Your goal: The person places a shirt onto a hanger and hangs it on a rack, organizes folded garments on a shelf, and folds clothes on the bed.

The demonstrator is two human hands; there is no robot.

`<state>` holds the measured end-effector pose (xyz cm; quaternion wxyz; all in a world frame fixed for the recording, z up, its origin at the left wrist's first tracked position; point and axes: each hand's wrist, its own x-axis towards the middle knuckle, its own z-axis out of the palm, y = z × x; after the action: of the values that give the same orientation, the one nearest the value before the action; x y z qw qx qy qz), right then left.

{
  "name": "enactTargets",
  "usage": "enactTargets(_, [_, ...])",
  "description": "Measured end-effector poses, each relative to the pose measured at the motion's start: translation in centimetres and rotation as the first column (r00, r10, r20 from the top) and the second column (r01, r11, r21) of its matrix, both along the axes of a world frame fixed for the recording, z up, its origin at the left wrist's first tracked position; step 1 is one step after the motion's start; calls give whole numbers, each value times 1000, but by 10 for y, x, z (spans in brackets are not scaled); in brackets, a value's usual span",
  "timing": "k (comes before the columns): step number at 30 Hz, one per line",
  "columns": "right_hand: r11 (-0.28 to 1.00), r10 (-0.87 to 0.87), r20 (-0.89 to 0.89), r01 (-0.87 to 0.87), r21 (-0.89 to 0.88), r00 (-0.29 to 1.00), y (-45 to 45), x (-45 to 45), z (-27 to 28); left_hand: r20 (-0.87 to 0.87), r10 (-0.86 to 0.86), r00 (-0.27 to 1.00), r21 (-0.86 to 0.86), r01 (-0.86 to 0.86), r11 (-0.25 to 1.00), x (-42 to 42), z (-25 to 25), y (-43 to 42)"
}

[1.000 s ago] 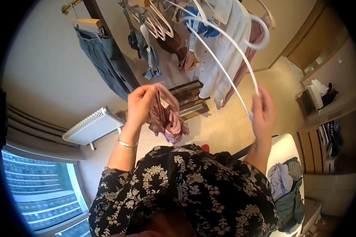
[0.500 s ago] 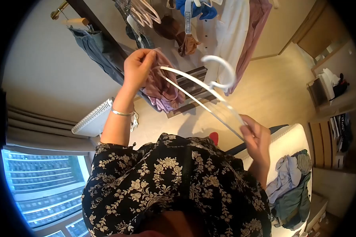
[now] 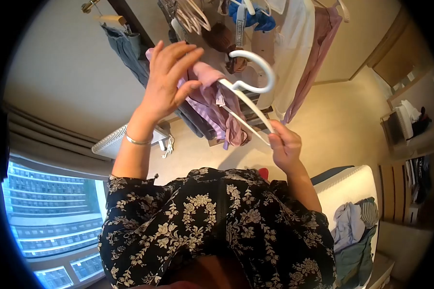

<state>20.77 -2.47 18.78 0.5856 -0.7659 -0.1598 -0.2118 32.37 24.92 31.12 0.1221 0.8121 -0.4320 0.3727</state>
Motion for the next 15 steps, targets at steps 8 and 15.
enactTargets(8, [934,132,137,-169,315,982,-26,-8,10,193,179,965,-561,-42,827,7,-22,34])
enactTargets(15, [903,206,166,-252,346,964,-25,-14,18,-81,42,996,-715,-87,693,10,-28,31])
